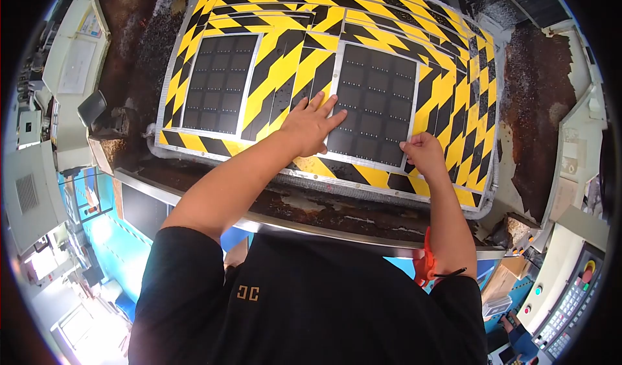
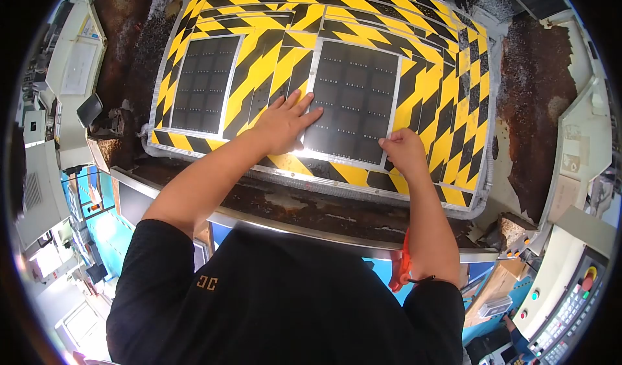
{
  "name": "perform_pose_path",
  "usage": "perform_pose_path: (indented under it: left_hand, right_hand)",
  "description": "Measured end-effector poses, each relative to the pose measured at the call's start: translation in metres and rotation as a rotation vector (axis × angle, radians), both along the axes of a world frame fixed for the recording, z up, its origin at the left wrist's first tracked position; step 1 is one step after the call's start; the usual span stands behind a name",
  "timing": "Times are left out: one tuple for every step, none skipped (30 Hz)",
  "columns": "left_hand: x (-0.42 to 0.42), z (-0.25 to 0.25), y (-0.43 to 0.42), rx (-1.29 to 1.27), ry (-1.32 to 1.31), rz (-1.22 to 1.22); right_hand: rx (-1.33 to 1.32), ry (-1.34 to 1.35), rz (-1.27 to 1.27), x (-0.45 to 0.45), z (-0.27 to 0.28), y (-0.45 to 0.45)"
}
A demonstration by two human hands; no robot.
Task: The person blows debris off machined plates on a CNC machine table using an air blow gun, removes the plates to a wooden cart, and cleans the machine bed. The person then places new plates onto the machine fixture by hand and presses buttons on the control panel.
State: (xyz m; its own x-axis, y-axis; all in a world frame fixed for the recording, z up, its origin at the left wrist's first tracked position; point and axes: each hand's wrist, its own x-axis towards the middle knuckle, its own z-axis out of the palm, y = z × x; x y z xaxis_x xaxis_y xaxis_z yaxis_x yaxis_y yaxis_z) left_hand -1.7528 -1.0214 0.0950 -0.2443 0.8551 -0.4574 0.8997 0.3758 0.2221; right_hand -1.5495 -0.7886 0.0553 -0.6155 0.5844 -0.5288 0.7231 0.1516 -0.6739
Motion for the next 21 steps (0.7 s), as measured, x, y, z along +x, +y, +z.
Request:
perform_pose_path:
  left_hand:
    - [0.000,-0.003,-0.002,0.019,0.001,-0.001]
    - [0.000,-0.004,-0.002,0.038,0.003,-0.003]
    - [-0.001,-0.005,-0.003,0.040,0.004,-0.004]
    - [-0.001,-0.005,-0.003,0.041,0.006,-0.005]
    - [-0.001,-0.006,-0.003,0.042,0.008,-0.005]
    - [-0.001,-0.006,-0.003,0.040,0.007,-0.004]
    - [-0.001,-0.006,-0.003,0.039,0.005,-0.004]
    - [-0.001,-0.006,-0.003,0.038,0.003,-0.004]
    - [-0.001,-0.006,-0.003,0.035,0.004,-0.004]
    - [-0.001,-0.007,-0.002,0.032,0.004,-0.005]
    - [-0.001,-0.006,-0.002,0.029,0.004,-0.006]
    - [-0.001,-0.006,-0.001,0.025,0.004,-0.004]
    - [-0.001,-0.006,-0.001,0.020,0.005,-0.002]
    - [-0.001,-0.004,-0.001,0.015,0.006,0.000]
    - [-0.001,-0.003,-0.002,0.014,0.014,-0.002]
    - [-0.002,-0.002,-0.003,0.014,0.022,-0.007]
    - [-0.001,-0.002,-0.003,0.017,0.026,-0.017]
    - [-0.001,-0.003,-0.003,0.022,0.039,-0.018]
    - [-0.001,-0.004,-0.003,0.028,0.051,-0.022]
    - [-0.001,-0.006,-0.003,0.033,0.062,-0.026]
    - [0.000,-0.006,-0.003,0.030,0.058,-0.027]
  right_hand:
    - [0.004,-0.006,0.004,0.000,0.000,0.000]
    - [0.004,-0.003,0.000,0.000,-0.001,0.000]
    - [0.004,0.001,-0.002,0.001,-0.001,0.000]
    - [0.004,0.005,-0.005,0.001,-0.001,0.000]
    - [0.003,0.002,-0.004,0.001,-0.001,0.000]
    - [0.002,-0.001,-0.002,0.001,-0.001,0.000]
    - [0.000,-0.004,-0.001,0.000,-0.001,0.000]
    - [0.003,-0.007,-0.001,0.000,0.000,0.000]
    - [0.005,-0.011,-0.002,-0.001,0.001,-0.001]
    - [0.007,-0.014,-0.002,-0.001,0.002,-0.001]
    - [0.006,-0.001,-0.001,0.000,0.000,-0.001]
    - [0.005,0.012,0.001,0.001,-0.002,0.000]
    - [0.004,0.025,0.003,0.002,-0.003,0.001]
    - [-0.009,0.021,0.007,0.001,-0.003,0.002]
    - [-0.023,0.017,0.009,0.001,-0.003,0.002]
    - [-0.037,0.012,0.008,0.002,-0.001,0.003]
    - [-0.032,0.013,0.022,0.005,0.006,0.003]
    - [-0.023,0.011,0.034,0.008,0.021,0.003]
    - [-0.014,0.007,0.045,0.011,0.040,0.005]
    - [0.207,-0.059,0.125,0.017,0.071,0.003]
    - [0.238,-0.024,0.064,0.028,0.092,0.007]
